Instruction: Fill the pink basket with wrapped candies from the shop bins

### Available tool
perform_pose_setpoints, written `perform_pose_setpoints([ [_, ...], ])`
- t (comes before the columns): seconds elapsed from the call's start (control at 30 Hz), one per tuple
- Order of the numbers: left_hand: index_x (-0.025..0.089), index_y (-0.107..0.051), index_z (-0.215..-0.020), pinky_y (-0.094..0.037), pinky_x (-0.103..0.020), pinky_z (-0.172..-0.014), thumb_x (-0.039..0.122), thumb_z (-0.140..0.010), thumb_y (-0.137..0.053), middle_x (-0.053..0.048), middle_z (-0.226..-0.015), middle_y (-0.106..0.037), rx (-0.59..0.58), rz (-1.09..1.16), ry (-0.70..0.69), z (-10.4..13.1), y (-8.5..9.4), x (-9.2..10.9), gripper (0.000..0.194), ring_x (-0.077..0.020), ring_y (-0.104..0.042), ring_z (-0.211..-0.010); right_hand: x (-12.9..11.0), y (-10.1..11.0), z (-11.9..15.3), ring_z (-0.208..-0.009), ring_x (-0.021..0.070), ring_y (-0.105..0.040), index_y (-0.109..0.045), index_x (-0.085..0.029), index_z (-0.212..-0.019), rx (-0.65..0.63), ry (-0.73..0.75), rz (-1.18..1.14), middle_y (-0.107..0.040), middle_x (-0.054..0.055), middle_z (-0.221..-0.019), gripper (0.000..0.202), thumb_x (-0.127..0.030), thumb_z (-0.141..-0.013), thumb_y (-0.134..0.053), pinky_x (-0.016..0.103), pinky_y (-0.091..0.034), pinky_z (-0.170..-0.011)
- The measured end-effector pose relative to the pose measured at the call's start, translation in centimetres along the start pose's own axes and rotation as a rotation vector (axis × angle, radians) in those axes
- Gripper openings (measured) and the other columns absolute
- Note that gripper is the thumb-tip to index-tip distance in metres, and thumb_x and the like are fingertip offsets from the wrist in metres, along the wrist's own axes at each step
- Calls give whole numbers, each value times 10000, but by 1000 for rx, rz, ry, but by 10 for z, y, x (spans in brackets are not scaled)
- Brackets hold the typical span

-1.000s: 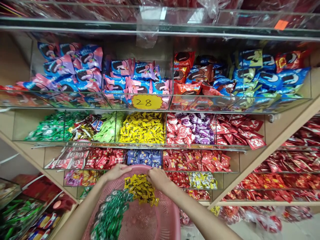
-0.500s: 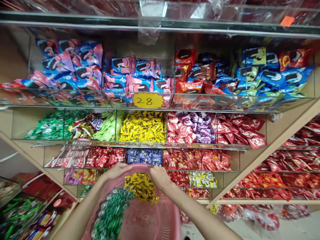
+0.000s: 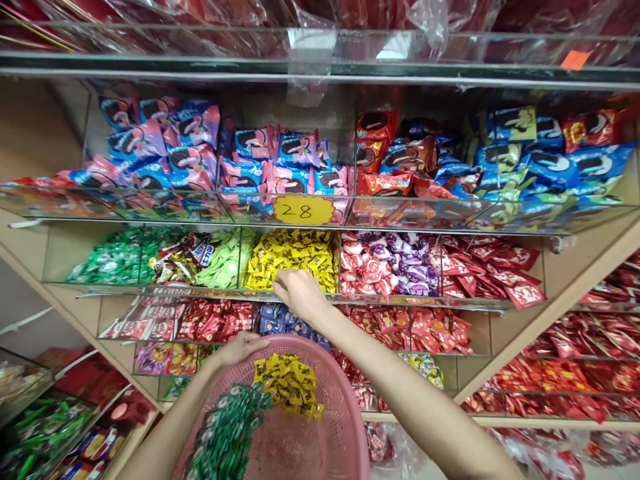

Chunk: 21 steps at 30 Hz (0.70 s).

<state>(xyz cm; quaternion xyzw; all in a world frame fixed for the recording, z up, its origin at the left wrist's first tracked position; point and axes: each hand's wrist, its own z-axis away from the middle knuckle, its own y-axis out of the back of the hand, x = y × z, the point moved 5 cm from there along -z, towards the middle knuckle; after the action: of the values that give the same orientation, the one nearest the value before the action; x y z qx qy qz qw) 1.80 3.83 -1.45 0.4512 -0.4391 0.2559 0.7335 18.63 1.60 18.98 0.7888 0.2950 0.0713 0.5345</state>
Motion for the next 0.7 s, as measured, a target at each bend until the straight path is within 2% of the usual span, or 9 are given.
perform_pose_setpoints([
  [0.1, 148, -471, -549, -195, -196, -475, 653, -627, -519, 62, -522, -319, 7, -32, -4, -1, 1, -3, 513, -68, -261, -508, 0, -4, -27, -821, 161, -578, -581, -198, -952, 0, -49, 38, -628, 51, -930, 236, -348, -854, -427, 233, -367, -663],
  [0.27, 148, -460, -559, -197, -198, -477, 661, -635, -504, 61, -537, -322, -10, -2, -13, 1, -1, 3, 520, -67, -263, -513, -5, -19, -50, -858, 204, -581, -565, -186, -1001, -86, -97, 84, -596, 90, -1006, 456, -567, -770, -469, 275, -409, -668],
  [0.47, 150, -455, -568, -200, -198, -479, 673, -629, -501, 61, -540, -323, -23, 4, -8, 0, -2, 2, 528, -69, -271, -513, -8, -27, -54, -874, 229, -582, -605, -175, -926, -152, -97, 160, -572, 113, -1026, 488, -608, -732, -491, 317, -434, -683],
  [0.7, 158, -431, -551, -177, -202, -474, 665, -652, -484, 63, -530, -292, -19, -42, -7, -1, 0, -1, 520, -68, -245, -509, -7, -26, -51, -848, 216, -583, -609, -191, -945, -108, -71, 172, -570, 99, -996, 446, -575, -760, -479, 311, -426, -673],
])
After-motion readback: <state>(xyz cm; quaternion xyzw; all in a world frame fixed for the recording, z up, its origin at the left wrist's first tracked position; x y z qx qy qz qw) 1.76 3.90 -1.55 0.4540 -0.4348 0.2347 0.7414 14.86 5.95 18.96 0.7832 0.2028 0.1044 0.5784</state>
